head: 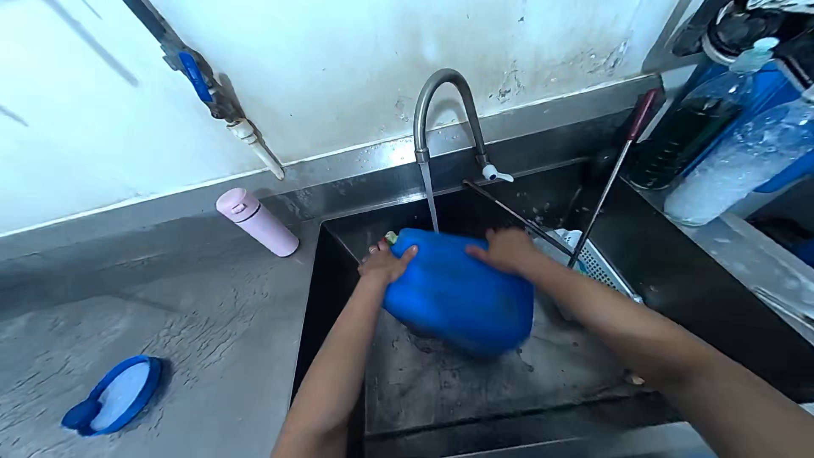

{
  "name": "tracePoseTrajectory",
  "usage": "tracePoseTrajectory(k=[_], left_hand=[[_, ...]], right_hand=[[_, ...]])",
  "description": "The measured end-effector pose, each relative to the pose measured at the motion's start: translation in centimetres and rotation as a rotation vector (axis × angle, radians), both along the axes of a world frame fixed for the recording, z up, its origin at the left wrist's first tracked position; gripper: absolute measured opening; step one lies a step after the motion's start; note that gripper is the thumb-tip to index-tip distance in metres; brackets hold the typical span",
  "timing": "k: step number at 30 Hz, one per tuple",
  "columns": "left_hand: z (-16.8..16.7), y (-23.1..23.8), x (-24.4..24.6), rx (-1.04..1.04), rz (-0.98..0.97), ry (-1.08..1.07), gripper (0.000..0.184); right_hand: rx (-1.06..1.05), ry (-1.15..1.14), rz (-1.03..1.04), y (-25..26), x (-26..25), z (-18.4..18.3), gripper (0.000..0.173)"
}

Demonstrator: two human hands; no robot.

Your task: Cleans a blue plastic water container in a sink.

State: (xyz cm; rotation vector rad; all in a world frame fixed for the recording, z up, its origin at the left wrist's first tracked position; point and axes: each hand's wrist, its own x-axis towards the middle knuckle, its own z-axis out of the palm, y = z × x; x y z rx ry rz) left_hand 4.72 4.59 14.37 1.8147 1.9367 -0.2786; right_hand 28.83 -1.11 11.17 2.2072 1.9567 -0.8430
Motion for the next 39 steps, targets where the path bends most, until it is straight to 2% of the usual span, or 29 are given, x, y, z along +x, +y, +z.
tracePoseTrajectory(k=[2,4,6,7,9,10,13,15,18,20,21,23,24,25,26,28,29,30,32,33,35,37,39], left_hand=[[-0.2,0.8,3.8,0.056,-0.050,0.036,0.090],[-1.4,1.7,6.9,0.092,-0.329,0.042,0.069],[-2.6,3.2,8.7,0.137,-0.616,0.024,0.050],[-3.1,3.8,8.9,0.173,-0.654,0.024,0.042],[-3.8,5.2,8.1,0.225,-0.557,0.019,0.041],[-3.9,5.9,7.4,0.243,-0.489,0.001,0.045],[-3.5,7.5,5.8,0.214,-0.395,0.017,0.052],[-3.4,7.7,5.1,0.203,-0.371,0.012,0.051],[-3.3,7.5,4.0,0.214,-0.339,-0.026,0.044],[-3.3,7.6,3.6,0.216,-0.325,-0.041,0.044],[-3.3,7.7,3.5,0.213,-0.321,-0.044,0.044],[-3.3,8.1,3.6,0.219,-0.319,-0.059,0.042],[-3.3,8.3,3.8,0.222,-0.322,-0.062,0.041],[-3.3,8.4,4.0,0.224,-0.329,-0.060,0.041],[-3.3,8.4,4.3,0.224,-0.336,-0.057,0.041],[-3.3,8.5,4.7,0.207,-0.351,-0.048,0.043],[-3.3,8.5,4.7,0.203,-0.357,-0.050,0.044],[-3.4,8.5,4.6,0.200,-0.358,-0.052,0.045],[-3.3,8.4,4.4,0.200,-0.352,-0.054,0.045],[-3.3,8.4,4.3,0.203,-0.350,-0.055,0.044],[-3.3,8.3,4.2,0.201,-0.349,-0.047,0.042],[-3.2,8.3,4.2,0.190,-0.351,-0.036,0.043],[-3.2,8.4,4.3,0.185,-0.355,-0.021,0.043]], right_hand=[[-0.157,0.161,0.095,-6.9,-1.2,0.1,0.083],[-0.261,0.428,0.224,-11.8,-2.2,-1.6,0.070],[-0.225,0.664,0.325,-12.2,-2.7,-4.9,0.059],[-0.165,0.785,0.277,-11.0,-2.8,-7.0,0.054],[-0.061,1.029,0.046,-6.5,-2.9,-10.4,0.049],[-0.048,1.108,-0.065,-3.7,-2.7,-11.2,0.053],[-0.124,1.263,-0.199,4.1,-2.5,-10.3,0.074],[-0.198,1.332,-0.250,7.4,-3.5,-9.6,0.069],[-0.334,1.406,-0.180,9.4,-3.8,-10.0,0.048],[-0.282,1.576,-0.033,9.5,-3.6,-11.7,0.026],[-0.214,1.668,0.006,9.3,-3.7,-12.6,0.024],[-0.098,1.778,0.026,9.2,-3.7,-13.2,0.048],[-0.083,1.783,0.005,9.3,-3.6,-13.0,0.044],[-0.092,1.728,-0.024,9.4,-3.3,-12.4,0.031],[-0.117,1.592,-0.056,9.6,-3.0,-11.3,0.026],[-0.207,1.211,-0.115,10.3,-3.1,-8.5,0.062],[-0.244,1.115,-0.116,10.5,-3.2,-7.8,0.067],[-0.233,1.111,-0.097,10.6,-3.1,-8.0,0.062],[-0.192,1.292,-0.006,10.7,-2.2,-9.5,0.035],[-0.172,1.380,0.026,10.5,-1.7,-10.1,0.029],[-0.160,1.465,0.024,10.4,-1.2,-11.0,0.044],[-0.177,1.366,-0.066,10.3,-1.6,-10.8,0.033],[-0.237,1.294,-0.092,10.6,-2.6,-10.5,0.052]])
